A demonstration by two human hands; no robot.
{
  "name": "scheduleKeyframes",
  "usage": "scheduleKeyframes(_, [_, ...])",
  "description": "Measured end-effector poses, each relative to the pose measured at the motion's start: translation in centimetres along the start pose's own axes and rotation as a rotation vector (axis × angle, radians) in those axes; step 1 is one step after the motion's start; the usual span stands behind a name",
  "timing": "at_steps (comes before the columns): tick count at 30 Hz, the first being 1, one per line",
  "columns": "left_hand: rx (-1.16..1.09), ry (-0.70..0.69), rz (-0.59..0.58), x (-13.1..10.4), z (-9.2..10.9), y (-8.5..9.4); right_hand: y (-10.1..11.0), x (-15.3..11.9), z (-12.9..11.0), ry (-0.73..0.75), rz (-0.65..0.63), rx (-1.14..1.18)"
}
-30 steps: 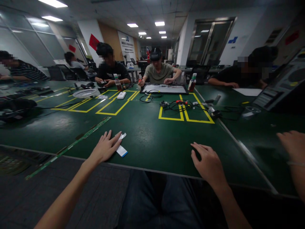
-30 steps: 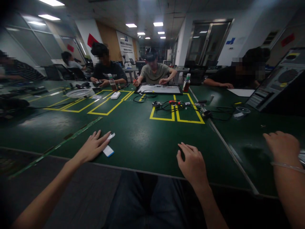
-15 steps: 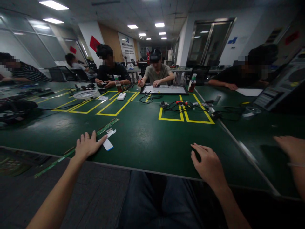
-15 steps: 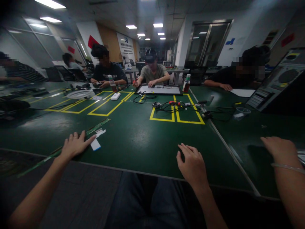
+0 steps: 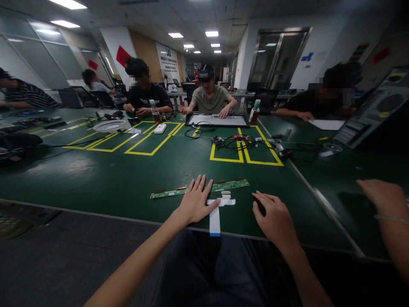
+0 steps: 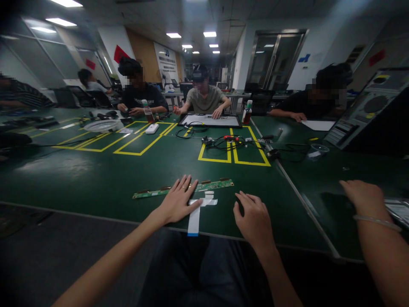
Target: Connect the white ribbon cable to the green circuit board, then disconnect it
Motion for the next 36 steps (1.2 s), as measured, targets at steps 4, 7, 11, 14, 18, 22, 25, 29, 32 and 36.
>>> scheduleKeyframes(4, [-0.046,-0.059,-0.006,1.1,2.1,-1.0,0.8,0.1,-0.8,0.067,0.036,0.049])
scheduleKeyframes(7, [-0.049,-0.07,-0.033,1.3,2.7,-0.8,1.4,0.1,-2.1,0.213,-0.004,0.131])
scheduleKeyframes(11, [-0.096,-0.157,-0.053,1.1,3.3,0.2,1.3,0.1,-3.5,0.356,-0.116,0.235])
scheduleKeyframes(14, [-0.126,-0.21,-0.006,0.7,3.7,1.0,0.9,0.1,-3.6,0.36,-0.138,0.258])
scheduleKeyframes(18, [-0.146,-0.166,0.043,0.2,3.4,1.1,0.7,0.0,-3.2,0.344,-0.15,0.285])
scheduleKeyframes(22, [-0.175,-0.181,-0.056,0.0,3.2,0.5,0.7,0.1,-3.6,0.304,-0.145,0.308])
scheduleKeyframes(25, [-0.197,-0.218,-0.107,0.1,3.3,0.7,0.5,0.3,-4.4,0.246,-0.149,0.307])
scheduleKeyframes(29, [-0.206,-0.257,-0.133,0.1,3.5,1.1,0.5,0.7,-5.3,0.23,-0.083,0.269])
scheduleKeyframes(32, [-0.2,-0.27,-0.142,0.2,3.6,1.0,0.5,0.8,-5.3,0.219,-0.049,0.212])
scheduleKeyframes(36, [-0.183,-0.27,-0.138,0.2,3.6,0.7,0.4,0.8,-5.2,0.212,-0.079,0.155])
Point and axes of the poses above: each hand's wrist, its own x-axis towards the middle knuckle, its own y-axis out of the back of the hand, z = x × y, the point moved 4 cm from there along x, towards the middle knuckle, and after that the axes turned 13 degrees about -x, right-handed, at the moved point
